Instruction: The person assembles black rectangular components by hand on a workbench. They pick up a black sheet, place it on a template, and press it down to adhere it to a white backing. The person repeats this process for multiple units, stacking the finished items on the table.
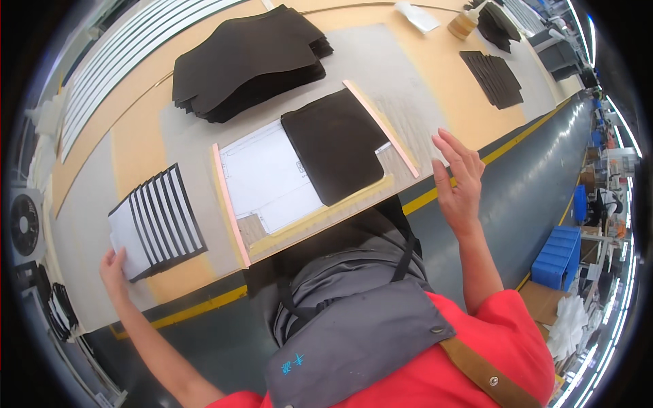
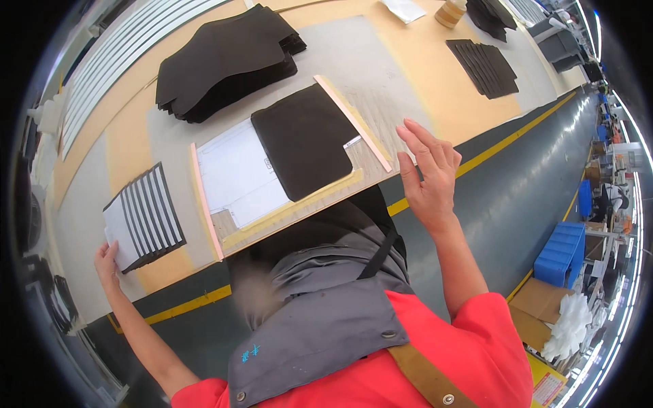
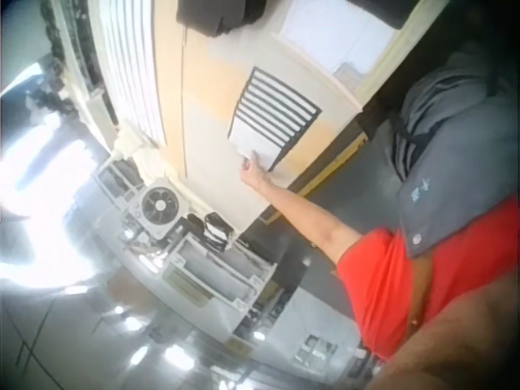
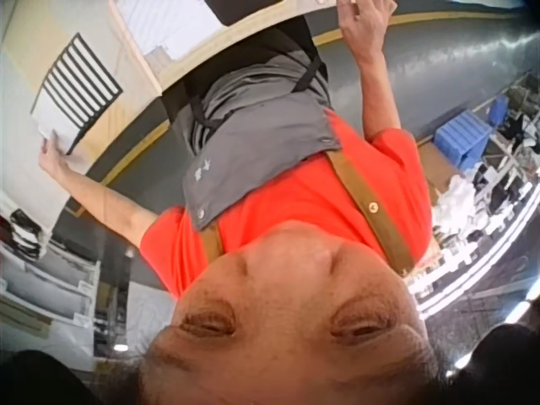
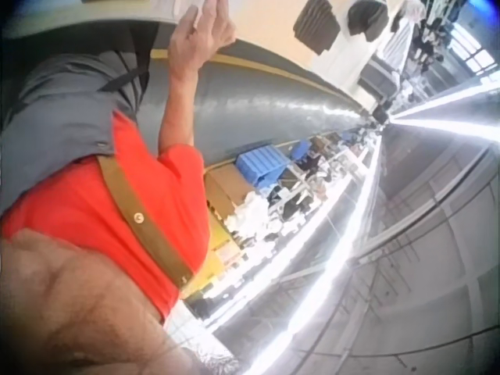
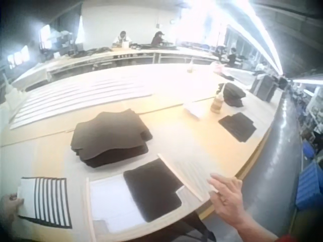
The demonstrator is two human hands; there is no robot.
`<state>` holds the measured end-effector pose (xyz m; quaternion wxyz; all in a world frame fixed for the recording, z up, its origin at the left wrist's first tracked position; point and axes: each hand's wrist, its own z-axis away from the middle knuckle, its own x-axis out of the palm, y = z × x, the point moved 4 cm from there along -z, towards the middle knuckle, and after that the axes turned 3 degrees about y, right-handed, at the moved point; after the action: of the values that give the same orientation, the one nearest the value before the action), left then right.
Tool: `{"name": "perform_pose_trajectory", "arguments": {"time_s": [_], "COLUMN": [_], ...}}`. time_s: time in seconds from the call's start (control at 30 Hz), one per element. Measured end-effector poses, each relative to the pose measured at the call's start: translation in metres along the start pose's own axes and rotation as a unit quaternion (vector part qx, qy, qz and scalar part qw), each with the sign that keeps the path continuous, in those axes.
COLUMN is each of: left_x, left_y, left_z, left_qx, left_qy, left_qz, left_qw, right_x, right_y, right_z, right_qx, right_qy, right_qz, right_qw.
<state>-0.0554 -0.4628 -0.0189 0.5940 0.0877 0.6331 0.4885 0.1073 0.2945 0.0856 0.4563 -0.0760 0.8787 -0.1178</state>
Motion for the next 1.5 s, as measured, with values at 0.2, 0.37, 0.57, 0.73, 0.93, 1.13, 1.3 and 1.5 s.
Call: {"name": "perform_pose_trajectory", "arguments": {"time_s": [0.2, 0.37, 0.57, 0.73, 0.93, 1.13, 1.3, 1.5], "left_x": [-0.015, -0.038, -0.09, -0.068, 0.026, 0.056, 0.052, 0.135], "left_y": [-0.013, -0.02, 0.085, 0.231, 0.354, 0.339, 0.305, 0.281], "left_z": [-0.024, -0.026, 0.036, 0.167, 0.305, 0.335, 0.34, 0.305], "left_qx": [-0.067, -0.028, 0.199, 0.421, 0.697, 0.721, 0.7, 0.209], "left_qy": [-0.057, 0.032, 0.118, 0.175, 0.111, 0.114, 0.149, -0.288], "left_qz": [0.021, 0.151, 0.065, -0.035, -0.146, -0.052, 0.008, 0.498], "left_qw": [0.996, 0.988, 0.971, 0.889, 0.693, 0.682, 0.698, 0.791], "right_x": [0.005, 0.01, 0.005, -0.003, 0.02, 0.066, 0.06, 0.061], "right_y": [-0.001, 0.001, 0.011, -0.009, -0.059, -0.144, -0.184, -0.158], "right_z": [0.005, 0.011, 0.007, -0.018, -0.048, -0.051, -0.046, -0.048], "right_qx": [-0.001, -0.001, -0.009, -0.06, 0.045, 0.074, 0.153, 0.167], "right_qy": [-0.006, 0.002, 0.015, 0.036, -0.096, -0.288, -0.362, -0.253], "right_qz": [-0.018, -0.037, -0.038, -0.069, -0.44, -0.671, -0.842, -0.717], "right_qw": [1.0, 0.999, 0.999, 0.995, 0.892, 0.679, 0.369, 0.628]}}
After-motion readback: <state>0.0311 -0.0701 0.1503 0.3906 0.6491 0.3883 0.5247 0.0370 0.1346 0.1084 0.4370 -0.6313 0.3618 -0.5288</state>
